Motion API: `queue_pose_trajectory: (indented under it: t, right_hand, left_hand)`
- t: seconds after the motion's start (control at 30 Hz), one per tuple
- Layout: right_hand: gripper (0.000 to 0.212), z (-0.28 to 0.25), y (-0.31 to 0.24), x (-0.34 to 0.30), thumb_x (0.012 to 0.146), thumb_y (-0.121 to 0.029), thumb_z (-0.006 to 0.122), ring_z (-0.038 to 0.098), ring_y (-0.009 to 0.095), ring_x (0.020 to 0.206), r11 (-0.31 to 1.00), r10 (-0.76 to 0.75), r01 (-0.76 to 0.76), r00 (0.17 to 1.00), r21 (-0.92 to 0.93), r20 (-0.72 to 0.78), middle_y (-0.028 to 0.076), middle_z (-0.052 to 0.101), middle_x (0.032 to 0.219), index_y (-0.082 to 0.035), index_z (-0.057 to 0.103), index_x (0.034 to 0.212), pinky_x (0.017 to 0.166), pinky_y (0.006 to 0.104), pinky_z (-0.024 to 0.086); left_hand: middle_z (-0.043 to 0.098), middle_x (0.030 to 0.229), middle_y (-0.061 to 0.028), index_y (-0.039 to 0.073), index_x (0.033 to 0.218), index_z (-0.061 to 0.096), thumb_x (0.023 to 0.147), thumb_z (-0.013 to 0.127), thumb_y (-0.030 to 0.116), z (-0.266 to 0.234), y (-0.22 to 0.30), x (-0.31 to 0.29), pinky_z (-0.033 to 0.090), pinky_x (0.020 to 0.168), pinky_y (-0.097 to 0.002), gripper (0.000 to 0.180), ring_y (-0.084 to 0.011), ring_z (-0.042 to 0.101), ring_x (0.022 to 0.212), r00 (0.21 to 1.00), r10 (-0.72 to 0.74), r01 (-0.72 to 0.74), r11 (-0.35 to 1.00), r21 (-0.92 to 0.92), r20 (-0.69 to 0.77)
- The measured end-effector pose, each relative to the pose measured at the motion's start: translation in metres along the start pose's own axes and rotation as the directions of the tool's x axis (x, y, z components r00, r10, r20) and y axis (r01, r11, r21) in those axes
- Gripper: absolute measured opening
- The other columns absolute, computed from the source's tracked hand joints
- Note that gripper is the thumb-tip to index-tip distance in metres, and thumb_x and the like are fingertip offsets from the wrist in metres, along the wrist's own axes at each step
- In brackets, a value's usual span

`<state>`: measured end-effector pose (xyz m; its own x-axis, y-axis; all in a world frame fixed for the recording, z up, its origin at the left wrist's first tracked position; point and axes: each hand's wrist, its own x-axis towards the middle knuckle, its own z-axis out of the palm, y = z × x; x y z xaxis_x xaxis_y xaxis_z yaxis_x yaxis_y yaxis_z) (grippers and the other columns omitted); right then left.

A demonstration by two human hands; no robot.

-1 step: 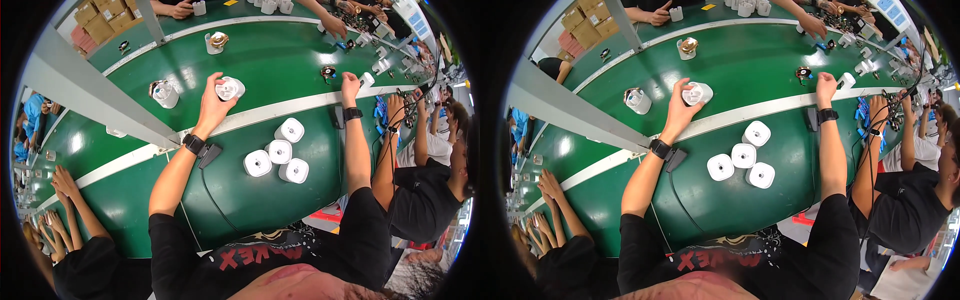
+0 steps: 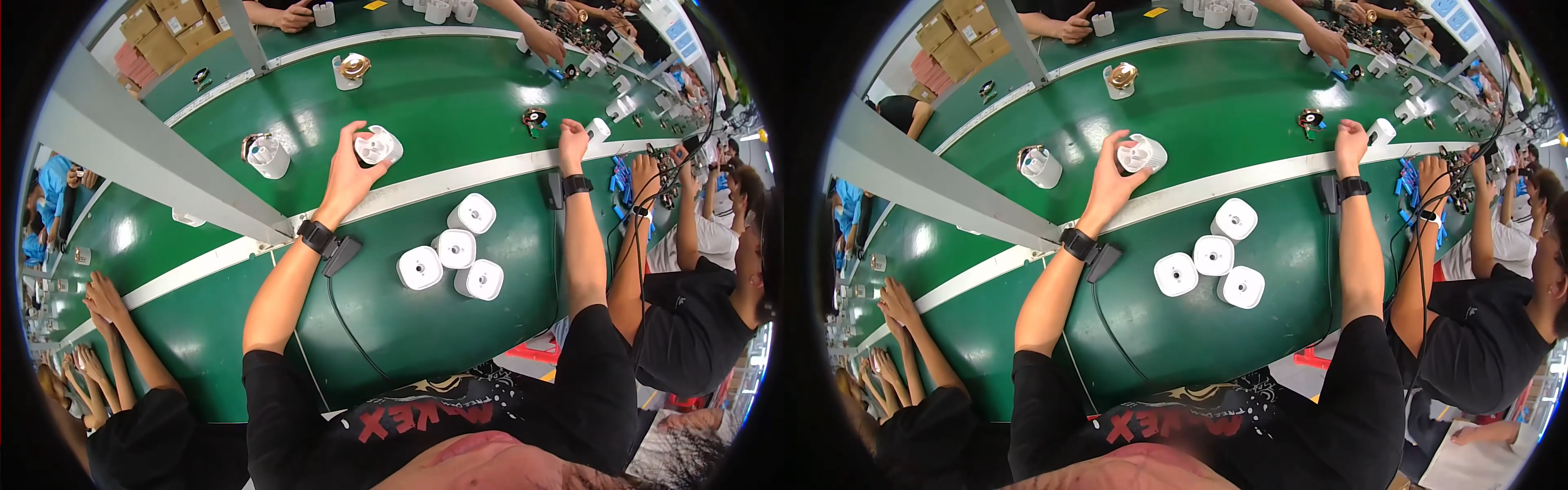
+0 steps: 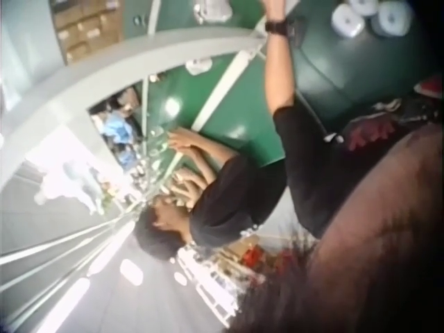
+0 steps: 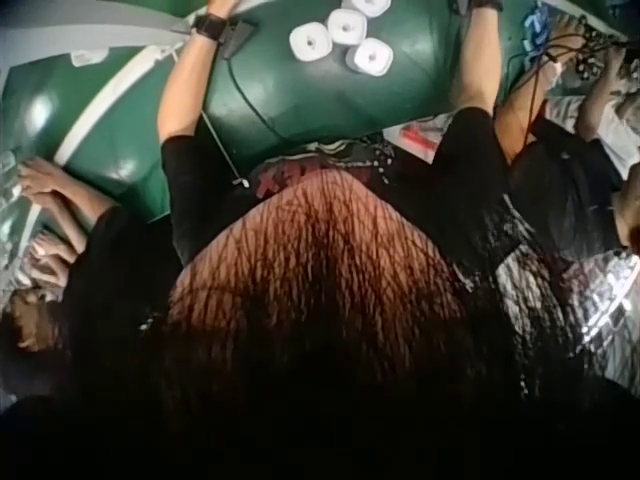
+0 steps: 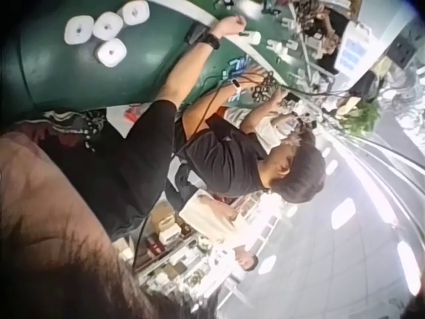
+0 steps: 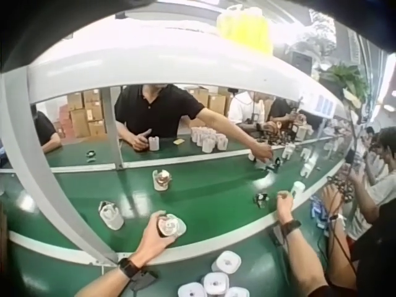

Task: The person assembles electronic devices by picking up a white housing, inserting a blue battery, and fitting a circuit board with a speaker into it. The person then places the assembled unit onto the green work surface and repeats the process.

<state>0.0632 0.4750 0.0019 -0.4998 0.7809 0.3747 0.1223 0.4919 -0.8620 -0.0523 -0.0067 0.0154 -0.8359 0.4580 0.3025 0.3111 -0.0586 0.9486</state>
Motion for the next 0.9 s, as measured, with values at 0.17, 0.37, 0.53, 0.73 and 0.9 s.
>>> queue_pose_trajectory:
  t: [0.17,0.37,0.53,0.73,0.9]
  right_hand:
    - [0.038,-0.011,0.002,0.014,0.079,0.001,0.065,0.062,0.020,0.090,0.910,-0.180,0.273,0.938,-0.313,0.296,0.010,0.069,0.106,-0.003,0.066,0.117,0.085,0.0312,0.049]
    - [0.036,0.007,-0.032,-0.005,0.076,0.002,0.066,0.064,0.021,0.089,0.894,-0.302,0.420,0.822,-0.156,0.483,0.014,0.069,0.111,-0.004,0.069,0.112,0.083,0.0306,0.050]
    - [0.021,0.010,-0.039,-0.006,0.081,-0.006,0.068,0.062,0.020,0.080,0.839,-0.298,0.466,0.825,-0.280,0.480,0.013,0.069,0.111,-0.001,0.072,0.101,0.079,0.0306,0.050]
    - [0.035,0.027,-0.063,-0.013,0.097,-0.033,0.057,0.055,0.015,0.070,0.978,0.148,-0.091,0.936,-0.187,0.320,0.011,0.067,0.100,0.000,0.068,0.093,0.058,0.0288,0.044]
    - [0.040,0.027,-0.043,-0.012,0.102,-0.040,0.047,0.050,0.012,0.065,0.353,0.167,-0.873,0.413,0.337,0.896,0.012,0.066,0.095,-0.005,0.064,0.099,0.049,0.0235,0.036]
  left_hand:
    - [0.061,0.111,-0.0108,0.010,0.125,0.051,0.072,0.080,0.016,0.002,-0.008,0.003,0.046,0.093,-0.0366,0.061,-0.0245,0.060,0.104,0.985,0.058,-0.090,0.976,0.197,0.161]
    - [0.061,0.107,-0.0072,0.007,0.113,0.057,0.073,0.080,0.021,-0.012,-0.015,0.005,0.046,0.091,-0.0352,0.049,-0.0223,0.059,0.099,0.980,-0.002,-0.053,0.962,0.267,0.200]
    - [0.062,0.110,-0.0070,0.007,0.113,0.056,0.072,0.080,0.020,-0.011,-0.011,0.007,0.046,0.089,-0.0352,0.049,-0.0213,0.059,0.099,0.988,-0.021,-0.035,0.934,0.356,0.151]
    - [0.063,0.117,-0.0094,0.005,0.120,0.053,0.074,0.078,0.012,-0.011,-0.005,0.003,0.045,0.095,-0.0346,0.052,-0.0203,0.060,0.107,0.995,0.082,-0.092,0.972,0.218,0.051]
    - [0.062,0.122,-0.0108,0.003,0.129,0.049,0.077,0.074,0.003,-0.007,-0.005,0.008,0.041,0.105,-0.0343,0.058,-0.0201,0.059,0.114,0.986,0.106,-0.118,0.989,0.091,0.127]
